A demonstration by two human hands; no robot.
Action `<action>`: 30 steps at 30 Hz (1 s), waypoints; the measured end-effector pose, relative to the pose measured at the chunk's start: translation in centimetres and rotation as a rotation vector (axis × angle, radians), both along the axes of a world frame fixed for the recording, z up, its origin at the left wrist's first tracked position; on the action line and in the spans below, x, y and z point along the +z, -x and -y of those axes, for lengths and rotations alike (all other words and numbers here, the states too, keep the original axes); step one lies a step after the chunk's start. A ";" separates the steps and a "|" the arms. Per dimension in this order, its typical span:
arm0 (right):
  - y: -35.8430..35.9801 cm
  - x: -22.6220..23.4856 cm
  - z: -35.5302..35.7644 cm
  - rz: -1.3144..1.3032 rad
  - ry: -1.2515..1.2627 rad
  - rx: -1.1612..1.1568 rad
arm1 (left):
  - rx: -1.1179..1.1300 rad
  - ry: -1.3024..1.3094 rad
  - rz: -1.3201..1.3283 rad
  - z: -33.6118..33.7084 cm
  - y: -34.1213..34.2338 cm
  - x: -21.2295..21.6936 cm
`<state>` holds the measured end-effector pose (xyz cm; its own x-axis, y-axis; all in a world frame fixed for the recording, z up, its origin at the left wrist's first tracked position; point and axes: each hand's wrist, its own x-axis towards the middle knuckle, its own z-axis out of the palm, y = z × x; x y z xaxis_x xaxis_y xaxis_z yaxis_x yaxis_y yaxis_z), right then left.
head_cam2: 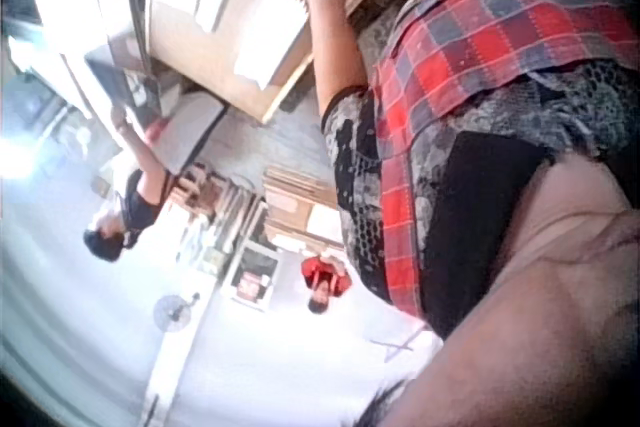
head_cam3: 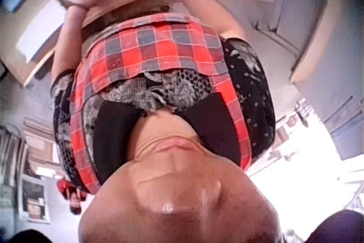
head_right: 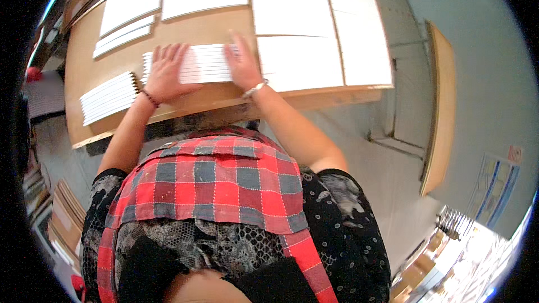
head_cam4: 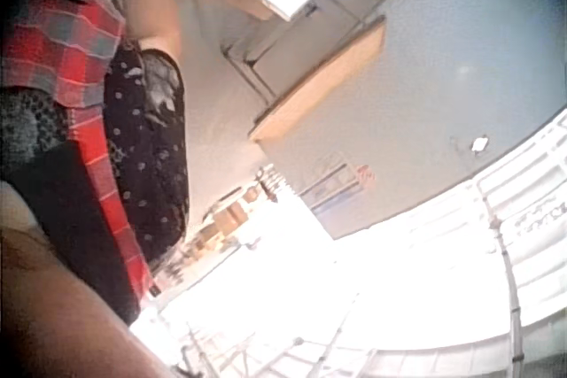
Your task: The person stacks small white paper sheets on a wooden table, arranging them into neat piles. The person then gathers the stacks and places them onto a wooden rack. The person returns to the table to continue stacking more paper sheets.
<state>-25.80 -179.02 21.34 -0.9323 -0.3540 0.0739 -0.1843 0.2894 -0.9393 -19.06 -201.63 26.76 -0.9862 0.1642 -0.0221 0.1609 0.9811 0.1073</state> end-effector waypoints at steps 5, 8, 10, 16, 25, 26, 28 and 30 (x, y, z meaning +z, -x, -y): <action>1.0 1.6 -9.1 -0.299 -0.203 0.239 | 0.083 0.063 -0.004 0.1 0.3 -0.3; 2.9 2.5 -18.6 -0.496 -0.547 0.387 | 0.163 0.094 -0.104 -1.7 -0.2 0.1; 3.6 3.0 -22.4 -0.536 -0.627 0.459 | 0.133 0.054 -0.295 -3.5 -0.4 -0.4; 6.7 2.3 -22.4 -0.748 -0.530 0.628 | -0.145 -0.379 -0.307 -21.9 0.9 -3.9; 9.8 1.9 -22.6 -0.495 -0.465 0.860 | -0.219 -0.197 -0.378 -26.6 3.5 -6.3; 9.5 3.3 -21.9 -0.524 -0.457 0.852 | -0.208 -0.207 -0.374 -26.2 2.8 -6.2; 10.1 4.3 -21.7 -0.713 -0.523 0.872 | -0.175 -0.247 -0.365 -26.4 2.4 -5.8; 10.6 2.5 -21.8 -0.834 -0.510 0.820 | -0.150 -0.268 -0.352 -27.1 2.3 -6.2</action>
